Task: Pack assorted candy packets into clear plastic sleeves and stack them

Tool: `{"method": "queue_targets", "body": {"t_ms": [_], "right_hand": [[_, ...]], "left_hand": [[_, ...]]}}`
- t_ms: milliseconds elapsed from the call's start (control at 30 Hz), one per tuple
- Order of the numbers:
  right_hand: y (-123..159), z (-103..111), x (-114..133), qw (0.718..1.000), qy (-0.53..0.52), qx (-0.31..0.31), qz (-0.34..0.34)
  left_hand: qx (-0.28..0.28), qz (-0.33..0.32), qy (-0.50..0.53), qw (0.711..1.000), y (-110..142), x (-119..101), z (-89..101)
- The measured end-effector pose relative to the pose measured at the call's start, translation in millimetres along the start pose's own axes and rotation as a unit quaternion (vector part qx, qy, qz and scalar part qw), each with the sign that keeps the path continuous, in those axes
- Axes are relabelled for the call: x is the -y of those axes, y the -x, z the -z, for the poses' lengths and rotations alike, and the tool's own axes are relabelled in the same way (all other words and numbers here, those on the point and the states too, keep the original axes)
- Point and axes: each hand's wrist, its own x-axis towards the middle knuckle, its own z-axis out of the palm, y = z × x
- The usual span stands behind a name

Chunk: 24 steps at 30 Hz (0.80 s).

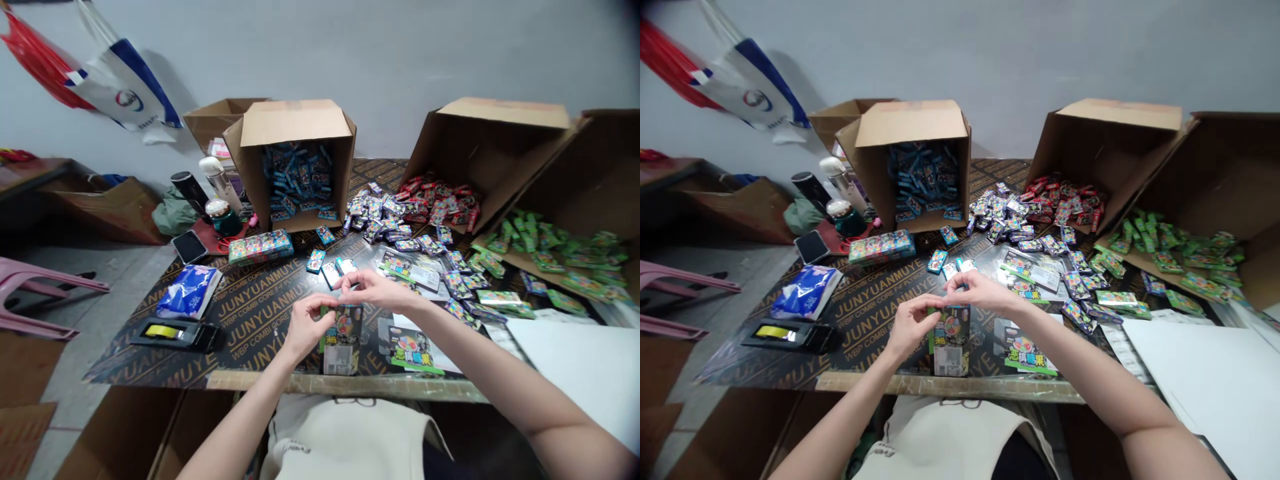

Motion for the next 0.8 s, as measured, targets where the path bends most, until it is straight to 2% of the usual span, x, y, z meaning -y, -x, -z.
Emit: {"method": "queue_targets", "body": {"t_ms": [100, 300, 433, 533, 667, 733, 800], "right_hand": [[-2, -3, -2, 1.000, 0.018, 0.003, 0.004], [-8, -5, -20, 0.999, 0.028, -0.034, -0.011], [-10, -12, -28, 0.998, -0.003, -0.054, -0.025], [-6, -17, -29, 0.994, -0.041, -0.099, -0.015], [2, -13, -34, 0.985, -0.073, -0.153, 0.005], [8, -5, -41, 0.975, -0.058, -0.212, 0.014], [17, 7, -51, 0.964, -0.020, -0.267, 0.013]], "left_hand": [[-0.004, 0.006, 0.006, 1.000, 1, -2, -1.6], [-0.062, 0.058, 0.013, 0.996, 2, -1, -12.5], [-0.103, 0.073, 0.080, 0.989, 4, 2, -14.7], [-0.059, 0.111, 0.155, 0.980, 10, 12, -19.7], [0.024, 0.169, 0.146, 0.974, 21, 36, -23.0], [0.019, 0.169, 0.117, 0.979, 21, 43, -13.3], [-0.009, 0.142, 0.051, 0.989, 12, 42, 7.4]]}}
